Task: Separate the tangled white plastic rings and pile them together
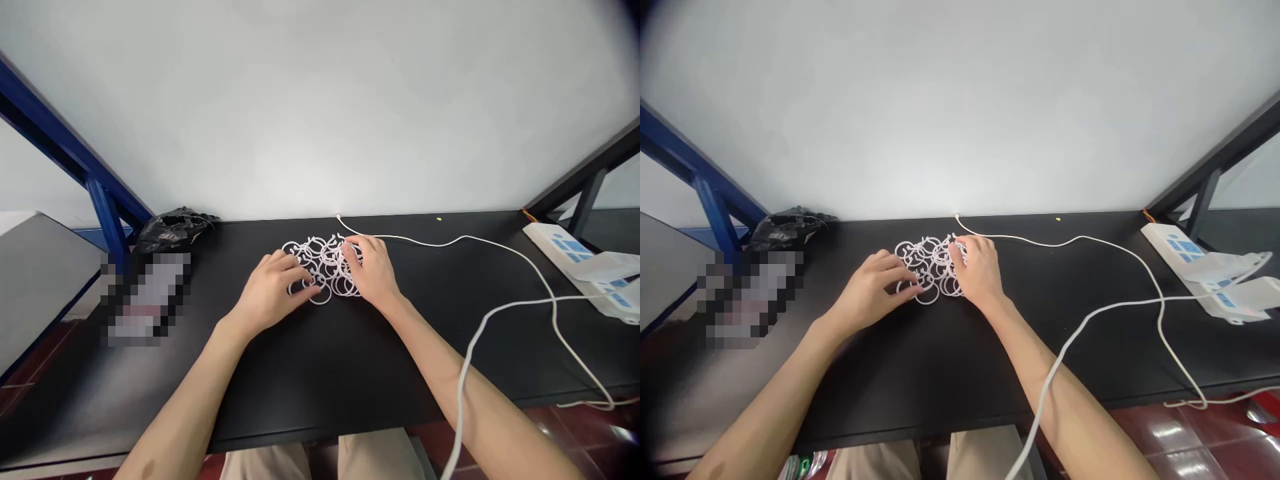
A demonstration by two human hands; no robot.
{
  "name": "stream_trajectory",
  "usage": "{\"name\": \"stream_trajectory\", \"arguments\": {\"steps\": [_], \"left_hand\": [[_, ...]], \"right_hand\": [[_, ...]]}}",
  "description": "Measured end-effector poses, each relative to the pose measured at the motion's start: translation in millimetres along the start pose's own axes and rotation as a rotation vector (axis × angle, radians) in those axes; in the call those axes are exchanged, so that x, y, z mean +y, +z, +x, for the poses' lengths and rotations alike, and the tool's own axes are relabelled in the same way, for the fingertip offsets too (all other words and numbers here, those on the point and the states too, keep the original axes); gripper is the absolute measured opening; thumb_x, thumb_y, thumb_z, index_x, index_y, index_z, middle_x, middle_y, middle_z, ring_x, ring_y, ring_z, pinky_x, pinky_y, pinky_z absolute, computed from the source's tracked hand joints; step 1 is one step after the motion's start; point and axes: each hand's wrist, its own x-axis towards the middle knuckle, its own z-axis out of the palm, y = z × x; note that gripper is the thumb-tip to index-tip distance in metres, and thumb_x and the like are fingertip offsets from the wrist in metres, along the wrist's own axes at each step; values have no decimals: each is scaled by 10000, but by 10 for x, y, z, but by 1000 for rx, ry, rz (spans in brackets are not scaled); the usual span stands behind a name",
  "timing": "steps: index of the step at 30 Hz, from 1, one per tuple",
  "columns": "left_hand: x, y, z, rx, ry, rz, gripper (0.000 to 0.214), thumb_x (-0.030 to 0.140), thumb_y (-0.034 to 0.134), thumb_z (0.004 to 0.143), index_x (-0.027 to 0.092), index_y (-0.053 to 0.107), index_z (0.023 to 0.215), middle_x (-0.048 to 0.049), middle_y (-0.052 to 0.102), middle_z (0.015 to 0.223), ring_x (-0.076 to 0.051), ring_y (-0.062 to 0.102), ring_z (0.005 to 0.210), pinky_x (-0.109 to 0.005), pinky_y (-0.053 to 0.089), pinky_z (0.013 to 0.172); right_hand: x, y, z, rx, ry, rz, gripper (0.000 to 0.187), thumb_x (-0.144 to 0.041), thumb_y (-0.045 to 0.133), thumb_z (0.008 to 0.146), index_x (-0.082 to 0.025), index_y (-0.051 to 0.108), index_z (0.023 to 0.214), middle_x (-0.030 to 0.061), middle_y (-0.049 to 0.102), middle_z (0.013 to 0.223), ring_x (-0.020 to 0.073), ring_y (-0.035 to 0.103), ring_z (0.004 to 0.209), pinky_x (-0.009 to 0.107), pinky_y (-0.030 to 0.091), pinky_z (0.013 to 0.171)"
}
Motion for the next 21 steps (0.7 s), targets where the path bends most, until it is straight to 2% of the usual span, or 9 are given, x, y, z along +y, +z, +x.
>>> {"name": "stream_trajectory", "arguments": {"steps": [3, 6, 11, 14, 18, 21], "left_hand": [[55, 70, -11, -95, 80, 0, 198, 400, 663, 876, 229, 694, 782, -19, 631, 810, -183, 510, 790, -340, 376, 700], [77, 123, -12, -100, 90, -12, 221, 351, 627, 909, 217, 677, 740, -18, 622, 792, -173, 494, 775, -333, 360, 688], [118, 59, 4, 86, 114, -35, 200, 343, 592, 938, 228, 690, 806, -23, 627, 790, -167, 473, 758, -334, 375, 686], [121, 8, 8, 182, 104, -11, 201, 324, 586, 941, 246, 702, 796, -24, 604, 759, -165, 442, 727, -328, 388, 674], [91, 4, -1, 224, 111, 29, 185, 227, 583, 936, 258, 704, 799, -20, 612, 795, -159, 446, 730, -316, 403, 672], [73, 32, -7, 232, 113, 53, 186, 174, 567, 933, 262, 700, 837, -20, 628, 833, -159, 455, 742, -312, 416, 679]], "right_hand": [[-14, 7, -13, 6, -12, -3, 380, -463, 411, 991, -205, 654, 1126, 105, 661, 1163, 307, 525, 1166, 482, 431, 1001], [-28, 13, -31, 12, -44, -12, 360, -446, 427, 989, -200, 652, 1125, 102, 658, 1153, 301, 526, 1150, 475, 432, 1004], [-112, 5, -69, 66, -165, 18, 281, -384, 459, 987, -209, 664, 1068, 86, 678, 1104, 271, 547, 1097, 444, 451, 982], [-198, -1, -102, 49, -270, 102, 252, -344, 442, 995, -233, 667, 1019, 56, 710, 1015, 237, 588, 1005, 419, 482, 930], [-286, 4, -159, 37, -319, 216, 288, -287, 390, 1008, -230, 661, 928, 36, 726, 868, 206, 612, 867, 384, 513, 827], [-318, 15, -199, 40, -310, 263, 270, -299, 411, 1003, -235, 646, 887, 27, 720, 840, 193, 619, 828, 367, 517, 787]]}}
